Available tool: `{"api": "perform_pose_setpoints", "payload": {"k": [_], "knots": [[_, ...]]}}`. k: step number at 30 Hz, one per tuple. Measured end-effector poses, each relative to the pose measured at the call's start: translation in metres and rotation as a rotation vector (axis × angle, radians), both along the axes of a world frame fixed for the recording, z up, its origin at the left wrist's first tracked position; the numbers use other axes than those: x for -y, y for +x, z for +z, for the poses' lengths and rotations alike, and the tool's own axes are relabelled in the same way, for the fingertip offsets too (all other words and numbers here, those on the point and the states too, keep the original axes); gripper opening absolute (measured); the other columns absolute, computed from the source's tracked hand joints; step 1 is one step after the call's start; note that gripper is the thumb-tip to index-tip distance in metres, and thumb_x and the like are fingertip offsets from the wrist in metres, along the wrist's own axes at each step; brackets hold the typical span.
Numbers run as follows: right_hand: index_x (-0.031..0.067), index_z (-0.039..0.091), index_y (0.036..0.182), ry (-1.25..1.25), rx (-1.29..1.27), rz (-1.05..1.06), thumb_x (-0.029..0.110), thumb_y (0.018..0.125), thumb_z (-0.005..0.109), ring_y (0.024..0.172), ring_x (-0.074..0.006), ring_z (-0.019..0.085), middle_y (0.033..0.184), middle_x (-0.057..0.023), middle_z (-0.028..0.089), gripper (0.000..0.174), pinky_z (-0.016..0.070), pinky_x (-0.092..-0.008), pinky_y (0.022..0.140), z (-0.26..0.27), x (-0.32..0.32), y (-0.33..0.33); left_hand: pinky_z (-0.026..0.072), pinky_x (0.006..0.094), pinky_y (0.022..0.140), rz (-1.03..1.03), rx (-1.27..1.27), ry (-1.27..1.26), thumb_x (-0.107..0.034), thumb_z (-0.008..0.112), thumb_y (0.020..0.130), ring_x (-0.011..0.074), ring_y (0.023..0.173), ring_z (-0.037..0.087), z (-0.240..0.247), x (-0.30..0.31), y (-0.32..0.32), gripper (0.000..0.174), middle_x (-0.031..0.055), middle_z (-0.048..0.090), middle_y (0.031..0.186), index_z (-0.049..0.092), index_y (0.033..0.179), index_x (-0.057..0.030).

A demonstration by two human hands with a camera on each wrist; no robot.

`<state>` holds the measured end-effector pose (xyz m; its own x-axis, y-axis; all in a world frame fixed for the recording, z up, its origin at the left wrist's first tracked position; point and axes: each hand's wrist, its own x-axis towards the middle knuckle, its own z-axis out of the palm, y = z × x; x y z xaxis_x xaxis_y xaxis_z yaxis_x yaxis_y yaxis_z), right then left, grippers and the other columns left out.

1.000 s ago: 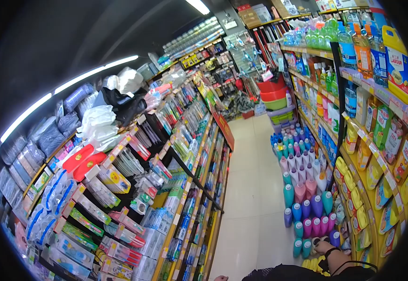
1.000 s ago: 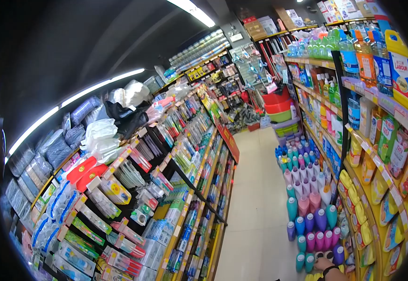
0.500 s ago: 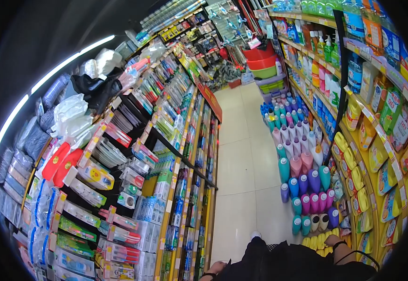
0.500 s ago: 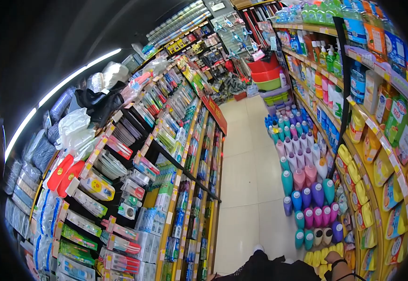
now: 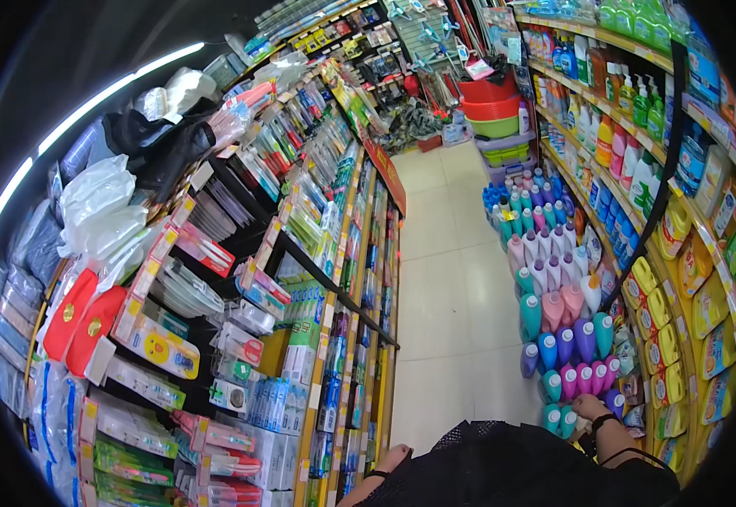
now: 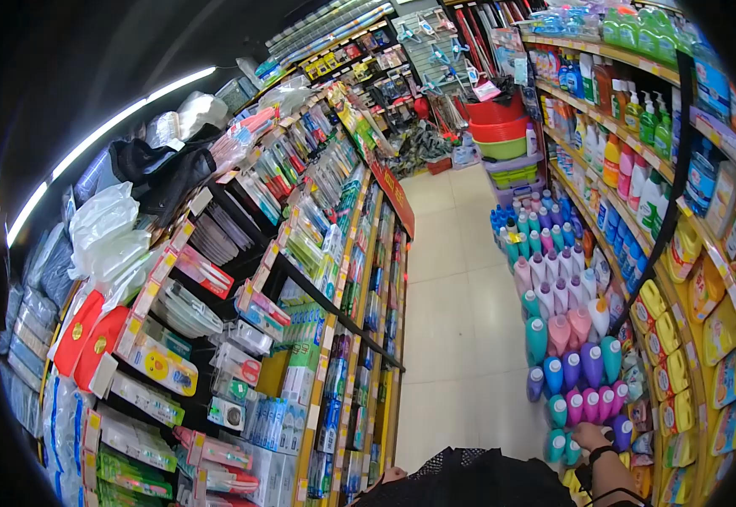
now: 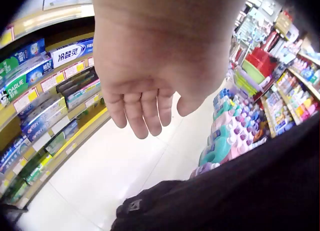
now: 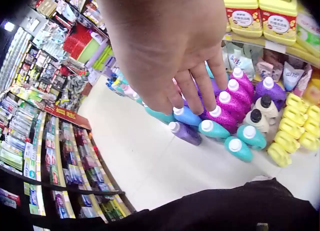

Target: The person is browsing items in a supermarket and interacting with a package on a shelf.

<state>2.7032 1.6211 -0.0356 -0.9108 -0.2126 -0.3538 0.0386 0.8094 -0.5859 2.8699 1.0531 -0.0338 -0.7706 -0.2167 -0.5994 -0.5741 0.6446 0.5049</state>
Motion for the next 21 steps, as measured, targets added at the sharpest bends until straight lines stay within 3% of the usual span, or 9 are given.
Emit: {"api": "perform_pose_setpoints", "payload": {"k": [1,2,6,9,10,14,17,19,21], "knots": [[-0.0012,0.061,0.073,-0.021,-0.013,-0.017,0.018,0.068,0.060,0.057,-0.0246,0.058,0.067,-0.0147,0.061,0.020,0.0450,-0.0351,0.054,0.021,0.020,-0.013,0.0435,0.0391,0.069,-0.050,0.028,-0.027,-0.034,0.047,0.079,0.0330,0.079,0.058,0.007,0.008,-0.004,0.039,0.0217,0.060,0.078,0.059,0.081,0.0030],[0.0025,0.063,0.082,-0.026,0.218,-0.154,0.024,0.067,0.060,0.080,-0.0310,0.058,0.083,-0.0181,0.060,0.026,0.0448,-0.0397,0.072,0.065,0.044,-0.021,0.0426,0.0403,0.071,-0.066,0.066,0.098,-0.033,0.047,0.078,0.0354,0.083,0.057,0.002,0.021,-0.002,0.039,0.0238,0.059,0.080,0.059,0.081,0.0030],[0.0054,0.064,0.078,-0.002,0.169,-0.174,0.024,0.068,0.059,0.072,-0.0300,0.059,0.077,-0.0142,0.062,0.022,0.0461,-0.0393,0.068,0.027,0.058,-0.034,0.0424,0.0395,0.071,-0.233,0.078,0.030,-0.033,0.047,0.077,0.0357,0.083,0.057,-0.020,0.061,-0.026,0.038,0.0244,0.059,0.081,0.059,0.081,0.0034],[0.0064,0.064,0.075,-0.051,0.070,0.152,0.023,0.070,0.058,0.073,-0.0282,0.059,0.075,-0.0123,0.062,0.018,0.0469,-0.0375,0.067,-0.020,0.036,-0.034,0.0423,0.0390,0.072,-0.347,0.100,-0.001,-0.032,0.047,0.077,0.0359,0.084,0.056,-0.029,0.071,-0.043,0.038,0.0248,0.059,0.081,0.059,0.080,0.0037],[0.0088,0.064,0.074,0.127,0.047,0.219,0.019,0.070,0.056,0.072,-0.0258,0.060,0.074,-0.0096,0.063,0.014,0.0477,-0.0352,0.067,-0.019,0.032,-0.037,0.0423,0.0388,0.072,-0.324,0.096,0.008,-0.032,0.047,0.077,0.0361,0.084,0.056,-0.031,0.072,-0.054,0.038,0.0249,0.059,0.081,0.059,0.080,0.0037],[0.0062,0.064,0.080,0.252,0.483,0.002,0.022,0.071,0.055,0.076,-0.0235,0.061,0.079,-0.0105,0.063,0.020,0.0477,-0.0339,0.067,-0.036,0.017,-0.075,0.0423,0.0379,0.072,-0.227,0.061,0.040,-0.032,0.048,0.076,0.0369,0.084,0.056,-0.003,0.058,-0.133,0.037,0.0250,0.058,0.080,0.059,0.080,0.0038],[0.0044,0.063,0.080,0.412,0.192,0.552,0.026,0.070,0.056,0.077,-0.0239,0.061,0.082,-0.0141,0.062,0.025,0.0475,-0.0355,0.068,-0.037,0.004,-0.130,0.0439,0.0329,0.074,-0.189,0.111,0.062,-0.037,0.057,0.069,0.0251,0.081,0.059,-0.019,0.064,-0.187,0.037,0.0119,0.062,0.079,0.063,0.087,-0.0057],[0.0011,0.063,0.074,0.527,0.195,0.476,0.024,0.063,0.056,0.075,-0.0298,0.060,0.084,-0.0186,0.061,0.026,0.0463,-0.0402,0.066,-0.041,0.013,-0.182,0.0436,0.0332,0.074,-0.292,0.072,0.072,-0.037,0.056,0.071,0.0253,0.082,0.059,-0.018,0.067,-0.223,0.036,0.0123,0.062,0.079,0.062,0.088,-0.0056],[0.0084,0.065,0.079,0.383,0.087,0.384,0.030,0.075,0.049,0.074,-0.0291,0.060,0.077,-0.0149,0.062,0.028,0.0468,-0.0395,0.067,-0.080,0.011,-0.241,0.0450,0.0342,0.071,-0.120,0.029,0.078,-0.037,0.055,0.073,0.0259,0.079,0.059,-0.016,0.063,-0.251,0.037,0.0121,0.062,0.077,0.061,0.089,-0.0040]]}}
